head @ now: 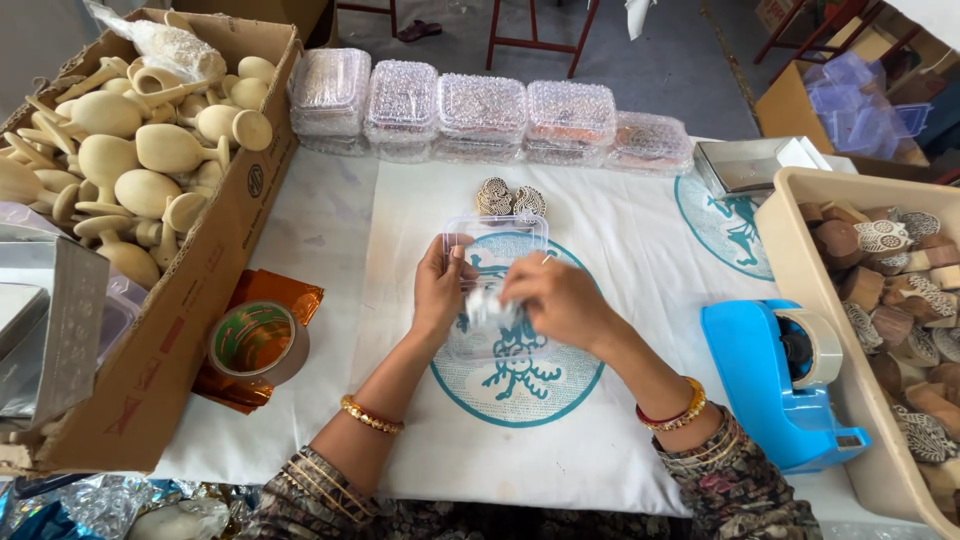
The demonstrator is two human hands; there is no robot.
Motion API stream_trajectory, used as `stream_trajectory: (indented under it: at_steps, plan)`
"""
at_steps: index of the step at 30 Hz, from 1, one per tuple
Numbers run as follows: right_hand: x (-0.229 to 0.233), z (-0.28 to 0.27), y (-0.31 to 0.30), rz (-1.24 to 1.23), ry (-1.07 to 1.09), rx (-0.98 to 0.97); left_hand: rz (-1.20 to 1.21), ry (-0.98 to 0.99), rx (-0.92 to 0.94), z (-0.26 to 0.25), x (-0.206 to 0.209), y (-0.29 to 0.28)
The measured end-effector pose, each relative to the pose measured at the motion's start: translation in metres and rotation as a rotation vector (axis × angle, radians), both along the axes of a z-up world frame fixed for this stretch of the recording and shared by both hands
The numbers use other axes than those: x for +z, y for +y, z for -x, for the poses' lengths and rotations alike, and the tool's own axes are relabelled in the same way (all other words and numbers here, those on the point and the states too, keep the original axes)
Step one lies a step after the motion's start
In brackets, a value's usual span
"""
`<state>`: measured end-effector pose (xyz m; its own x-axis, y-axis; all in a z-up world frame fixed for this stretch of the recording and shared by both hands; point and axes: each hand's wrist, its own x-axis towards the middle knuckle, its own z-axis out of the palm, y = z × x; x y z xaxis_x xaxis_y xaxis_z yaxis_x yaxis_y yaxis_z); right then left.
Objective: The person wipes wooden stamps with a cloth, places them into a plastic container, and wraps a small object in orange foil.
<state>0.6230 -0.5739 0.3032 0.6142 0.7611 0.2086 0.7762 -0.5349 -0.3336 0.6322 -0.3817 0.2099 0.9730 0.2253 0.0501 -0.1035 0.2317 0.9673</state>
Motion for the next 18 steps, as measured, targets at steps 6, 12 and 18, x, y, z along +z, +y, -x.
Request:
stream_trajectory:
  at_steps: [6, 12, 18]
  plan:
    - [-0.003, -0.008, 0.003, -0.299, -0.39, -0.345, 0.155, -0.028, -0.175, 0.007, 0.014, -0.003]
    - [-0.012, -0.003, 0.018, -0.307, -0.524, -0.307, 0.137, -0.062, -0.278, 0.007, 0.003, -0.01]
    - [-0.013, 0.008, 0.028, -0.286, -0.49, -0.149, 0.209, -0.054, -0.289, 0.017, 0.013, -0.011]
